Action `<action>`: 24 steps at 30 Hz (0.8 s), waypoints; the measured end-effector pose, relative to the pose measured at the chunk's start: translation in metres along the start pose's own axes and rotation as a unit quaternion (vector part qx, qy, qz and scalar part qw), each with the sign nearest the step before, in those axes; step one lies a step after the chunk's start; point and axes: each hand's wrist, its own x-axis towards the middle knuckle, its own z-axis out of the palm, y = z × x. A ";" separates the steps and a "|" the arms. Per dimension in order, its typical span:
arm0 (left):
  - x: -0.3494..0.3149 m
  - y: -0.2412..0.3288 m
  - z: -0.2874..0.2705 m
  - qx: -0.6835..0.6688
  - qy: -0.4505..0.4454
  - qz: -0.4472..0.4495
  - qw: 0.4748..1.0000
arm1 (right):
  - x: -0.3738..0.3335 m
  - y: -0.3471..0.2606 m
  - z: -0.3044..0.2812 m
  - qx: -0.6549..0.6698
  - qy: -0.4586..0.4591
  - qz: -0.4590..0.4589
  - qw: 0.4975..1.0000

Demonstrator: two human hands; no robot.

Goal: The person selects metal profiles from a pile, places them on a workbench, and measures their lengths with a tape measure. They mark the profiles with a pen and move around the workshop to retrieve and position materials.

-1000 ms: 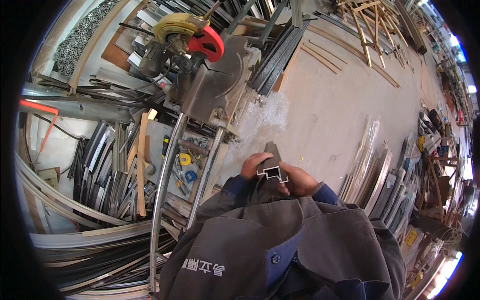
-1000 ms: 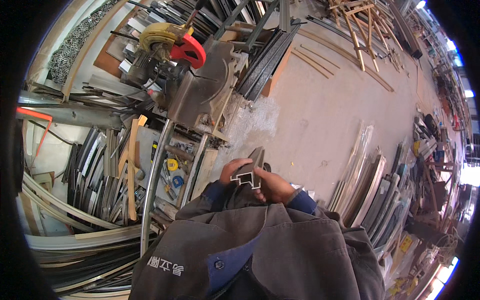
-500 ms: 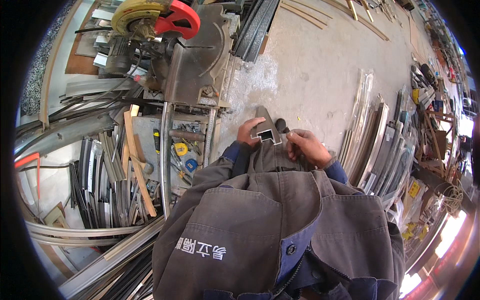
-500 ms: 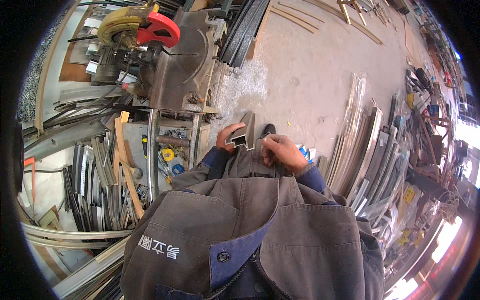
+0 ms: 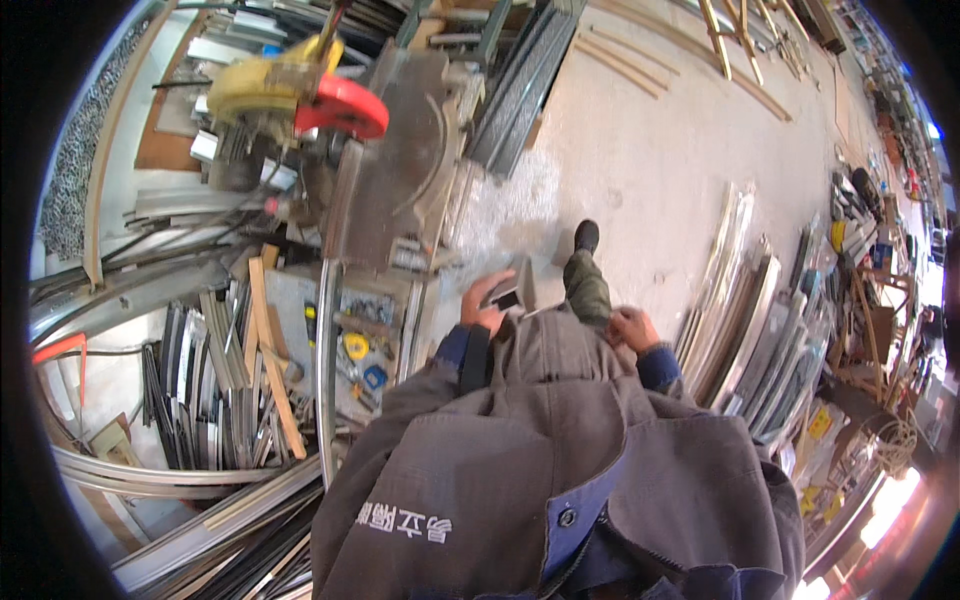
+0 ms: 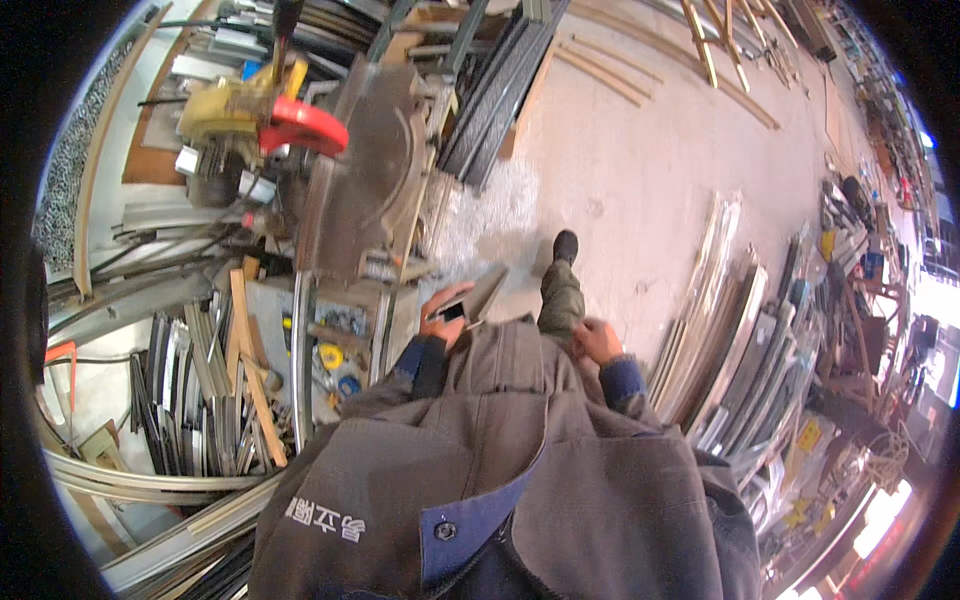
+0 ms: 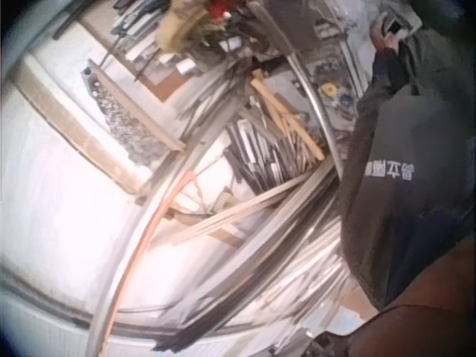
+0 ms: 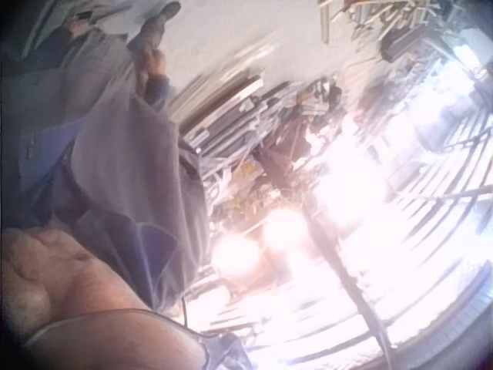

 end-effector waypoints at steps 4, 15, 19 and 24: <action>0.047 -0.014 0.020 0.029 0.044 -0.173 0.984 | 0.074 0.019 -0.073 0.057 0.001 0.087 0.995; 0.120 0.031 0.087 0.127 0.159 -0.308 0.929 | 0.454 -0.118 -0.237 -0.014 -0.035 -0.005 0.999; 0.115 -0.006 0.122 0.022 0.240 -0.198 0.950 | 0.558 -0.291 -0.239 0.069 -0.004 -0.083 0.994; 0.151 0.032 0.135 0.057 0.243 -0.198 0.948 | 0.620 -0.414 -0.216 0.131 0.019 -0.158 0.978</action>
